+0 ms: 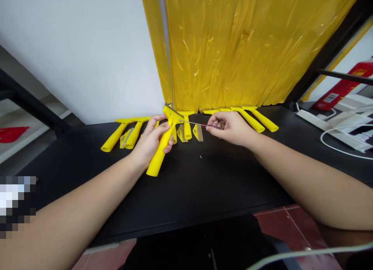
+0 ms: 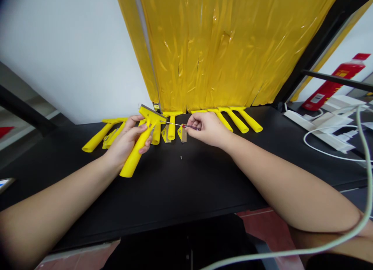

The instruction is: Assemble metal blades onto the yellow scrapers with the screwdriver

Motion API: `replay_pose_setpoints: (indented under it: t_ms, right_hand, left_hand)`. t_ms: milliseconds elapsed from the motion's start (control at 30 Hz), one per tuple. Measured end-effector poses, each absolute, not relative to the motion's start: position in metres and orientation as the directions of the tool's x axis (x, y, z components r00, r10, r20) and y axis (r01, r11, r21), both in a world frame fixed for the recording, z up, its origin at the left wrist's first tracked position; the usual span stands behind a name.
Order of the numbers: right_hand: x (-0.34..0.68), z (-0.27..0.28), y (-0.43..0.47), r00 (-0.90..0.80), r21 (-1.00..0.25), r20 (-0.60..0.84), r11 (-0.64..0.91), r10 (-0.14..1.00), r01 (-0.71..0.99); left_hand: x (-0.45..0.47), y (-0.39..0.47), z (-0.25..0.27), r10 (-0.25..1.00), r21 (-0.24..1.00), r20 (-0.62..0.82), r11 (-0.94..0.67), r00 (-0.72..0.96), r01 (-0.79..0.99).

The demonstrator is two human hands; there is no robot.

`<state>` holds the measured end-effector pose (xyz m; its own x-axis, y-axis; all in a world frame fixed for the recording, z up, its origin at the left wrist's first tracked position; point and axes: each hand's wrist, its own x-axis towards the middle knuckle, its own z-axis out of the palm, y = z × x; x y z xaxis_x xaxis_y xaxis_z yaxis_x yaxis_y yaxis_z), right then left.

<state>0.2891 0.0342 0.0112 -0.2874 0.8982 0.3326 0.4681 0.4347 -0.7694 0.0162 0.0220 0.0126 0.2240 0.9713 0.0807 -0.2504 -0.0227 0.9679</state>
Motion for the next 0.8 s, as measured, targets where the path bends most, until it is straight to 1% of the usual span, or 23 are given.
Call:
replay_pose_setpoints:
  t_ms: [233, 367, 433, 567, 633, 800]
  right_hand:
    - [0.2892, 0.0115, 0.0337, -0.285, -0.779, 0.331, 0.431, 0.9, 0.456]
    - [0.2885, 0.0122, 0.0322, -0.29, -0.785, 0.325, 0.427, 0.9, 0.448]
    - [0.2887, 0.0125, 0.0327, -0.292, -0.783, 0.328, 0.432, 0.898, 0.448]
    - [0.2902, 0.0102, 0.0379, -0.272, -0.73, 0.311, 0.412, 0.911, 0.545]
    - [0.2905, 0.0078, 0.0403, -0.266, -0.717, 0.305, 0.404, 0.914, 0.568]
    - [0.289, 0.0054, 0.0378, -0.323, -0.684, 0.421, 0.53, 0.848, 0.5]
  left_hand:
    - [0.0152, 0.0244, 0.0103, 0.972, 0.967, 0.081, -0.024, 0.218, -0.252]
    - [0.0143, 0.0246, 0.0095, 0.966, 0.972, 0.072, -0.012, 0.247, -0.236]
    - [0.0144, 0.0235, 0.0099, 0.964, 0.973, 0.089, -0.03, 0.252, -0.23]
    - [0.0153, 0.0196, 0.0102, 0.954, 0.973, 0.147, -0.093, 0.261, -0.21]
    - [0.0157, 0.0184, 0.0087, 0.948, 0.973, 0.164, -0.11, 0.272, -0.202]
    - [0.0157, 0.0199, 0.0033, 0.942, 0.969, 0.192, -0.137, 0.275, -0.207]
